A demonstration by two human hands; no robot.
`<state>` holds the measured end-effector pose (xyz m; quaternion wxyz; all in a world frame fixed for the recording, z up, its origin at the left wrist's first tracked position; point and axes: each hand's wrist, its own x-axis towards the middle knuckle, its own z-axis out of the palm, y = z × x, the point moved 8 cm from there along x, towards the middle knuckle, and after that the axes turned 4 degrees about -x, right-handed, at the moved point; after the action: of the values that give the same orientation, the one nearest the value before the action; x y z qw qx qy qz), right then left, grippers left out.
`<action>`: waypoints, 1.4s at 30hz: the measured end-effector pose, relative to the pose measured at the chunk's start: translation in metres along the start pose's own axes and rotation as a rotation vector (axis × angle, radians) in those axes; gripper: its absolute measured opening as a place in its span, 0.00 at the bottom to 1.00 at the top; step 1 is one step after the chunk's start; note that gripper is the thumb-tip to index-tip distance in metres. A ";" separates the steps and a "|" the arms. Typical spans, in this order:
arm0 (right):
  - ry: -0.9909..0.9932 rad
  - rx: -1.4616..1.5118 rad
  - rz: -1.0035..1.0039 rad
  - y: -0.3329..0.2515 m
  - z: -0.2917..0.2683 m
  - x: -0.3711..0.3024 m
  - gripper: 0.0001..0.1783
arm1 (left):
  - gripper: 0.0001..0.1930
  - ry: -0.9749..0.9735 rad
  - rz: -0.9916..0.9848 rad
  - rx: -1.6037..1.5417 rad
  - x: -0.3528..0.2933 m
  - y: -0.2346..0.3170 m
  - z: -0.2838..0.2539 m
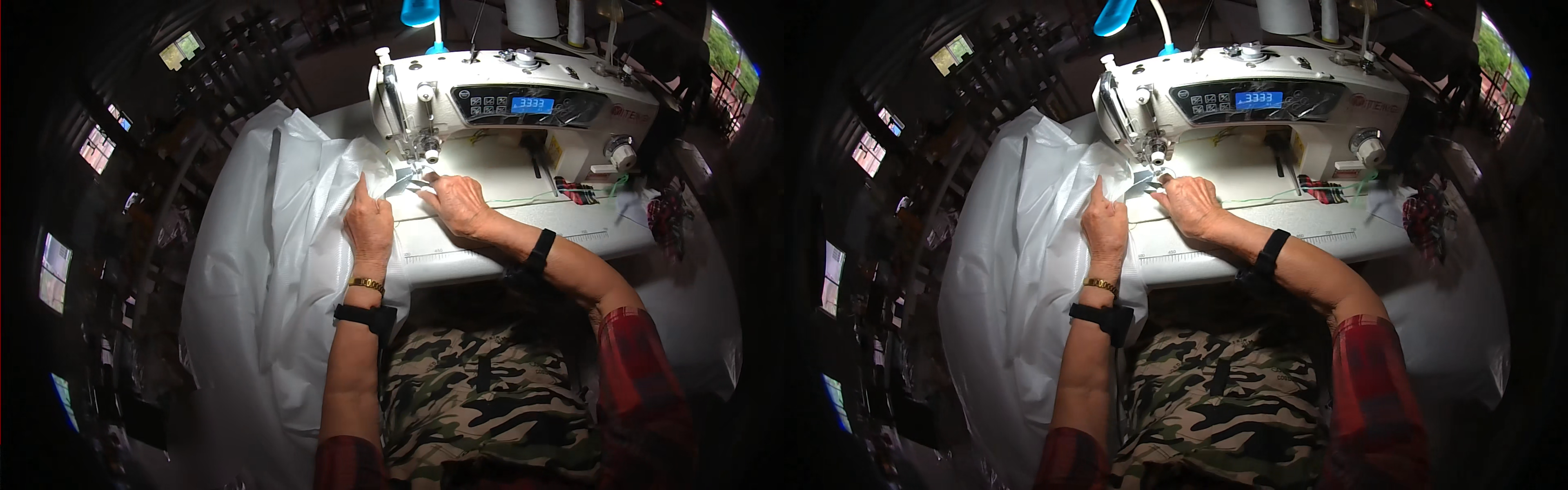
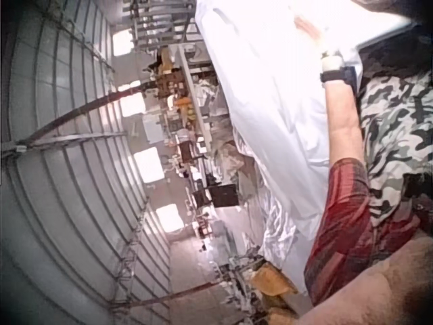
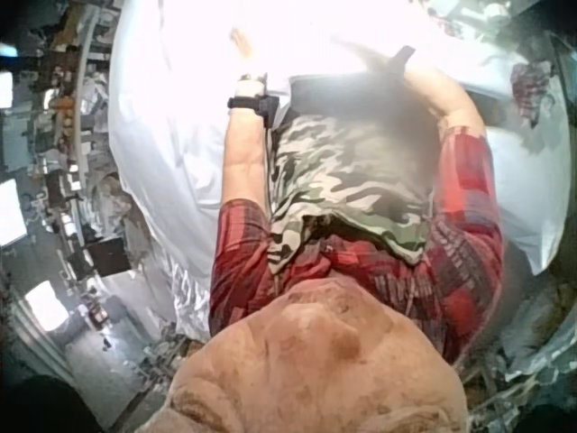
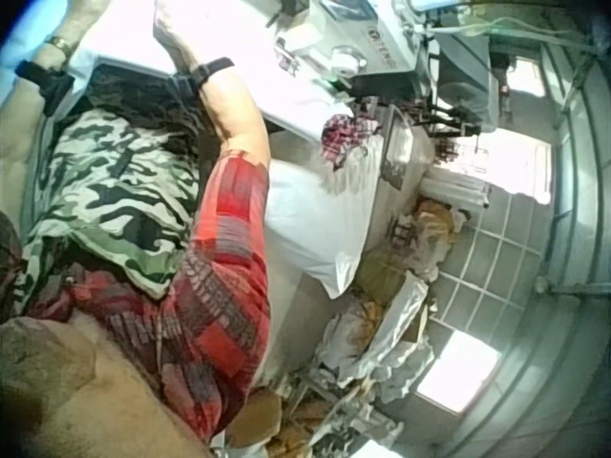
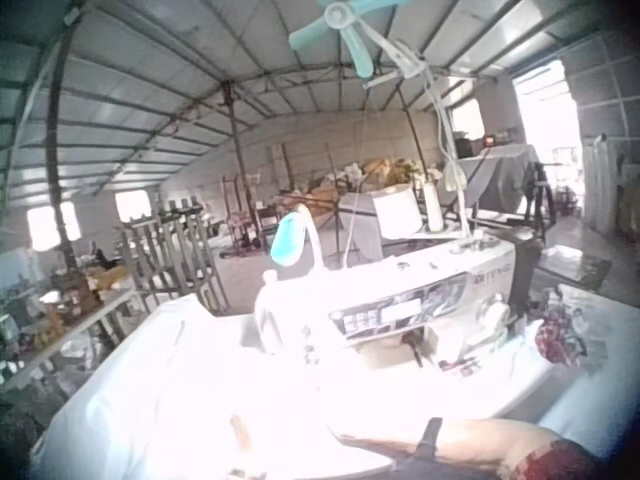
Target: Sewing a white plastic sheet using an industrial sewing machine.
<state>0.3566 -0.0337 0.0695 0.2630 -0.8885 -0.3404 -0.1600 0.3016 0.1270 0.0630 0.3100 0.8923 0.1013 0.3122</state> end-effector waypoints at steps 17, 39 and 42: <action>0.022 -0.112 -0.056 0.044 -0.019 -0.024 0.15 | 0.19 0.070 -0.034 -0.017 0.004 -0.019 0.017; 0.217 0.365 -0.221 -0.109 0.064 0.073 0.39 | 0.30 0.374 -0.275 0.239 -0.310 0.067 -0.378; 0.012 0.414 0.104 -0.073 0.110 0.079 0.50 | 0.33 0.605 -0.447 0.572 -0.398 0.024 -0.458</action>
<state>0.3748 0.1169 0.0433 0.4499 -0.8309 -0.3180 -0.0779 -0.2947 0.1834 0.1617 0.0681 0.7672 0.4587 0.4431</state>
